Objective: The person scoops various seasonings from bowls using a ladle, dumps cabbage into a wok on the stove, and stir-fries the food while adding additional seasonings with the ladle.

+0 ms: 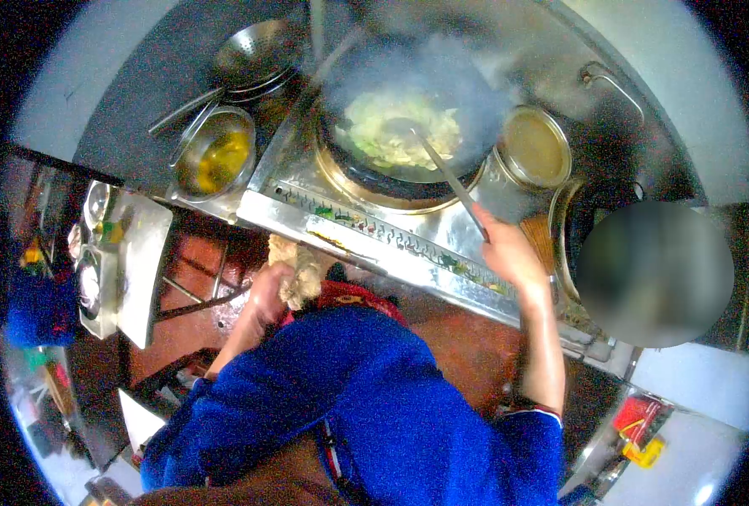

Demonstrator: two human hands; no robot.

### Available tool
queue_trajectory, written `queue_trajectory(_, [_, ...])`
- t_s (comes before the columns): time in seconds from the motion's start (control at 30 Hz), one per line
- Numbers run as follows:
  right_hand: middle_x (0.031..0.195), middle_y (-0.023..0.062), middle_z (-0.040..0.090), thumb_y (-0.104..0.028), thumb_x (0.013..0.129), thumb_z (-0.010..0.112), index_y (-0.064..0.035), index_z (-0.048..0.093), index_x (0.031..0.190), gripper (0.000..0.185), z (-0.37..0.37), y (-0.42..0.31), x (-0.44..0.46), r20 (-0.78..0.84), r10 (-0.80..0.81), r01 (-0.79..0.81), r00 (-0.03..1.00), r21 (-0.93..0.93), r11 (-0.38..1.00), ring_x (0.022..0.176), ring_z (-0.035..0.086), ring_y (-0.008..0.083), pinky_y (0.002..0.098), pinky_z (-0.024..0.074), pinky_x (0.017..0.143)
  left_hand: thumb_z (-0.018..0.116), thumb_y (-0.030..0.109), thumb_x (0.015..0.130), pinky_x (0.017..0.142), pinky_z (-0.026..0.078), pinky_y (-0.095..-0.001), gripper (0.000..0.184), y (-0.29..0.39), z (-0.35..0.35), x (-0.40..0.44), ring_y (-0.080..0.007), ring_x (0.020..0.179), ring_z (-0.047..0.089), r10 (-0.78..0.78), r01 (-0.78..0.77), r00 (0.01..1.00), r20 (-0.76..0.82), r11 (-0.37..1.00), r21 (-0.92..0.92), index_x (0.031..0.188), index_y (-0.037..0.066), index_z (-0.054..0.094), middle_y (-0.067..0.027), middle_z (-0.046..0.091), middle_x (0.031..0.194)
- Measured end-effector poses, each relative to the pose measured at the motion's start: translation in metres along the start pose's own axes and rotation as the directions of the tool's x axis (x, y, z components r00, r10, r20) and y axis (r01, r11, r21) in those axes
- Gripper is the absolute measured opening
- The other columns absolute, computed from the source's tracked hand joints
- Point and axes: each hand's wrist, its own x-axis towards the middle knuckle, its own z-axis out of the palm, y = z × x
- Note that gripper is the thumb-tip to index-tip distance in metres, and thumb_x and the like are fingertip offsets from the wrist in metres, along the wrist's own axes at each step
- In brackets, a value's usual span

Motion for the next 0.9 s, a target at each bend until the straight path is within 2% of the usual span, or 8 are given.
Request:
queue_trajectory(0.2, [0.098, 0.0250, 0.068, -0.002, 0.075, 0.055, -0.0119, 0.051, 0.141, 0.067, -0.069, -0.004, -0.035, -0.010, -0.007, 0.007, 1.000, -0.068, 0.998, 0.091, 0.067, 0.0413, 0.0476, 0.0523, 0.084, 0.064, 0.020, 0.079, 0.070, 0.050, -0.0322, 0.019, 0.109, 0.029, -0.022, -0.0197, 0.079, 0.059, -0.385, 0.345, 0.922, 0.049, 0.758, -0.553, 0.093, 0.006, 0.064, -0.0053, 0.061, 0.091])
queue_trajectory(0.37, [0.108, 0.0279, 0.065, -0.002, 0.078, 0.058, -0.0144, 0.047, 0.144, 0.068, -0.012, 0.016, 0.017, -0.068, -0.001, -0.009, 0.998, -0.159, 0.987, 0.097, 0.065, 0.0431, 0.0484, 0.0513, 0.086, 0.065, 0.019, 0.078, 0.070, 0.052, -0.0347, 0.020, 0.049, 0.020, -0.010, -0.0207, 0.080, 0.060, -0.237, 0.218, 0.971, 0.040, 0.800, -0.559, 0.093, 0.005, 0.064, -0.0056, 0.062, 0.091])
queue_trajectory(0.43, [0.098, 0.0249, 0.069, -0.002, 0.082, 0.055, -0.0162, 0.042, 0.148, 0.069, 0.036, 0.044, 0.065, -0.264, -0.172, 0.172, 0.949, -0.023, 0.985, 0.075, 0.068, 0.0410, 0.0468, 0.0544, 0.071, 0.065, 0.013, 0.079, 0.076, 0.053, -0.0373, 0.019, 0.004, 0.015, 0.000, -0.0223, 0.083, 0.062, -0.057, 0.078, 0.997, 0.055, 0.807, -0.586, 0.095, 0.004, 0.063, -0.0073, 0.065, 0.096])
queue_trajectory(0.53, [0.087, 0.0174, 0.069, -0.002, 0.086, 0.054, -0.0188, 0.039, 0.151, 0.069, 0.039, 0.005, 0.075, -0.195, 0.219, -0.080, 0.956, 0.547, 0.833, 0.055, 0.062, 0.0283, 0.0409, 0.0521, 0.054, 0.065, -0.001, 0.077, 0.090, 0.053, -0.0419, 0.022, -0.017, -0.001, 0.006, -0.0251, 0.090, 0.064, 0.129, -0.077, 0.986, 0.104, 0.911, -0.404, 0.098, 0.004, 0.062, -0.0094, 0.069, 0.106])
queue_trajectory(0.57, [0.081, 0.0120, 0.065, -0.002, 0.088, 0.053, -0.0164, 0.029, 0.155, 0.073, 0.052, 0.002, 0.083, -0.187, 0.284, -0.103, 0.941, 0.638, 0.763, 0.050, 0.054, 0.0165, 0.0333, 0.0464, 0.044, 0.065, -0.004, 0.074, 0.093, 0.051, -0.0413, 0.026, -0.019, -0.005, 0.007, -0.0248, 0.092, 0.064, 0.085, -0.067, 0.992, 0.092, 0.981, -0.182, 0.098, 0.005, 0.063, -0.0082, 0.069, 0.107])
queue_trajectory(0.63, [0.078, 0.0114, 0.064, -0.002, 0.089, 0.053, -0.0140, 0.023, 0.157, 0.076, 0.100, 0.000, 0.107, -0.263, 0.334, -0.111, 0.905, 0.612, 0.783, 0.049, 0.053, 0.0166, 0.0333, 0.0459, 0.043, 0.065, -0.001, 0.073, 0.088, 0.050, -0.0398, 0.023, -0.024, -0.006, 0.003, -0.0237, 0.088, 0.063, -0.009, 0.013, 0.999, 0.046, 0.996, -0.092, 0.095, 0.006, 0.063, -0.0071, 0.067, 0.103])
queue_trajectory(0.77, [0.072, 0.0036, 0.051, -0.001, 0.089, 0.053, -0.0122, 0.018, 0.158, 0.078, 0.101, -0.055, 0.102, 0.037, 0.317, -0.139, 0.948, 0.942, 0.305, 0.051, 0.049, 0.0112, 0.0272, 0.0424, 0.041, 0.061, 0.016, 0.082, 0.064, 0.053, -0.0372, 0.015, -0.020, 0.005, 0.000, -0.0219, 0.072, 0.059, -0.213, 0.180, 0.977, -0.011, 0.853, -0.490, 0.088, 0.003, 0.063, -0.0079, 0.060, 0.085])
queue_trajectory(0.9, [0.071, 0.0022, 0.050, -0.001, 0.089, 0.052, -0.0117, 0.020, 0.157, 0.076, 0.078, -0.068, 0.041, 0.060, 0.208, -0.129, 0.976, 0.933, 0.336, 0.049, 0.048, 0.0100, 0.0260, 0.0408, 0.039, 0.060, 0.016, 0.083, 0.063, 0.054, -0.0374, 0.017, 0.011, 0.004, -0.006, -0.0222, 0.073, 0.061, -0.263, 0.224, 0.965, -0.024, 0.864, -0.451, 0.092, 0.002, 0.062, -0.0089, 0.061, 0.086])
